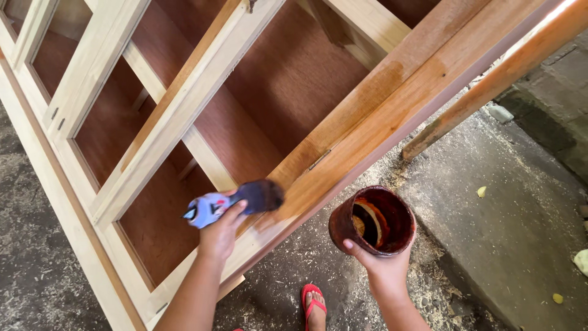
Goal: The person applies wood stain to a wooden cabinet using a sponge applicator, dipping it into a container of stain held in the other hand. They wipe the stain along the cabinet's frame, top edge, and side panels, moving around the piece to coat the bare wood surfaces.
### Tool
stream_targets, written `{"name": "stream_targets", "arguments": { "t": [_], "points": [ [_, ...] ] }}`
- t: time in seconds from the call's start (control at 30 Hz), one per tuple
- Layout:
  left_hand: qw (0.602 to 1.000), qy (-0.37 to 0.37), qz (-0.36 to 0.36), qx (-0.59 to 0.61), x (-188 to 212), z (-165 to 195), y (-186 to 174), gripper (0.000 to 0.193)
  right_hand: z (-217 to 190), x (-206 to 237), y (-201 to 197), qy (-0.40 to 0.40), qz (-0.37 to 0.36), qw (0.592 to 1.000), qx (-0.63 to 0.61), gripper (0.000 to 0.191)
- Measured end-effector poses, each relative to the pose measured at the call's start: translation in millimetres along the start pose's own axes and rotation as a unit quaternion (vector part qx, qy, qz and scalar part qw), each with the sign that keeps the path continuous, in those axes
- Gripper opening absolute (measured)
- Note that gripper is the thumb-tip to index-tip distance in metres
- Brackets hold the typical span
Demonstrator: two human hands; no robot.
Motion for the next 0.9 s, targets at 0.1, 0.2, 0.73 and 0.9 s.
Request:
{"name": "stream_targets", "arguments": {
  "t": [0.1,0.2,0.73,0.9],
  "points": [
    [1.0,0.006,0.01,-0.008,-6,3,42,0.04,6,-3,5,-0.008,0.003,1.0,-0.011,0.103],
    [1.0,0.009,0.004,0.016,-11,1,80,0.039,9,-3,5,-0.004,0.01,1.0,-0.02,0.103],
    [0.999,0.023,0.011,-0.037,-17,-12,75,0.042,18,-10,3,0.021,0.02,0.999,-0.028,0.095],
    [0.984,0.055,0.027,-0.168,13,2,14,0.036,10,-14,3,0.011,0.012,1.0,-0.016,0.092]
  ]
}}
Point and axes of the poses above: each hand's wrist, its own x-axis away from the middle knuckle, its own y-axis out of the palm, z = x × y, the point moved 4 cm from there along -x, towards the middle knuckle, and after that the axes turned 13 degrees about -y, right-handed, at the moved point
